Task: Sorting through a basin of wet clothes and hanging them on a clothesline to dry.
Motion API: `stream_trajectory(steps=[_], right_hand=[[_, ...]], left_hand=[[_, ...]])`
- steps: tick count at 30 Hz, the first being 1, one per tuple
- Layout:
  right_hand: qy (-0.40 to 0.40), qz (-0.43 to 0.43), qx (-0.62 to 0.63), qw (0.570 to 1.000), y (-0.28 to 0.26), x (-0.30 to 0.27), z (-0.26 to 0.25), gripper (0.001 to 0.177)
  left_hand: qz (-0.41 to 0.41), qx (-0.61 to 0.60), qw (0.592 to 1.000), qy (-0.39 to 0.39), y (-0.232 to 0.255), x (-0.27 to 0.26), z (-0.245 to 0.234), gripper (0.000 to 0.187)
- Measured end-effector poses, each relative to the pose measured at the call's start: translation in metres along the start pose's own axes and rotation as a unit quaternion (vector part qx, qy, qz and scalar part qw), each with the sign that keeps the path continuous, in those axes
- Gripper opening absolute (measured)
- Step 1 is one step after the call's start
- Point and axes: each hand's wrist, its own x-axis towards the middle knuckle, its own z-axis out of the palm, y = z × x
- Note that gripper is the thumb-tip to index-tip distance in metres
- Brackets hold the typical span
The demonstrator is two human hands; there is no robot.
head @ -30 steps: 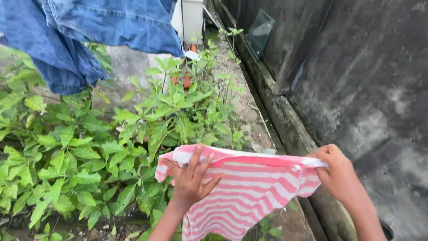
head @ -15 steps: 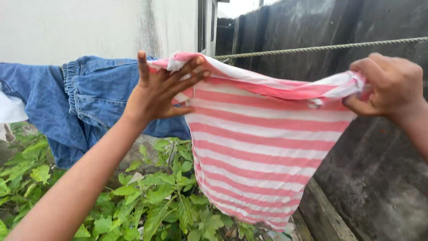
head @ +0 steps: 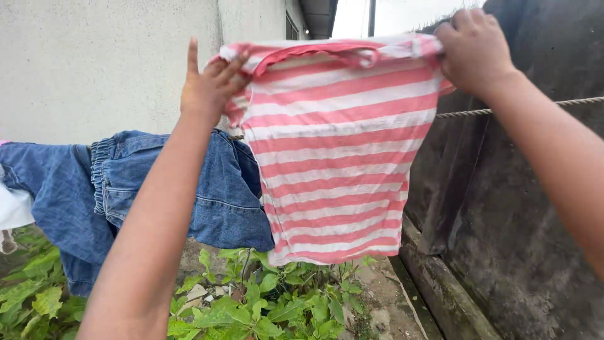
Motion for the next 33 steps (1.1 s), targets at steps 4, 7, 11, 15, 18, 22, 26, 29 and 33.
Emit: stream_trajectory(steps=[4,7,11,15,18,22,26,29,33], right_hand=[[-0.322,0.075,0.056,0.942,-0.067,0.001,0.006,0.041],[-0.403,0.158,0.265,0.862,-0.093,-0.017,-0.011,0.038],[-0.339,0.155,0.418,0.828,-0.122,-0.022,-0.087,0.053],[-0.213,0.116,0.441,0.864,-0.118,-0.044,-0.093,0.041],[-0.269,0.204,0.457,0.823,-0.110,-0.044,-0.105,0.038],[-0.257,0.237,0.437,0.829,-0.080,-0.059,-0.087,0.036],[-0.086,0.174,0.313,0.930,-0.066,-0.088,-0.088,0.034],[-0.030,0.171,0.175,0.969,-0.078,-0.092,-0.116,0.044],[-0.363,0.389,0.392,0.751,-0.102,-0.075,-0.154,0.059]], left_hand=[[0.121,-0.413,0.843,-0.323,0.035,0.008,0.045,0.040],[0.054,-0.649,0.737,-0.182,0.020,-0.029,0.008,0.041],[0.036,-0.646,0.742,-0.173,0.003,-0.075,-0.062,0.041],[0.056,-0.648,0.759,-0.039,0.016,-0.087,-0.051,0.029],[0.048,-0.657,0.752,0.022,0.023,-0.089,-0.023,0.024],[0.070,-0.657,0.748,0.069,0.021,-0.093,-0.024,0.020],[-0.073,-0.700,0.709,-0.037,0.019,-0.103,-0.066,0.024],[-0.123,-0.674,0.728,-0.019,0.035,-0.087,-0.043,0.038],[-0.044,-0.631,0.751,-0.190,0.048,-0.073,-0.032,0.094]])
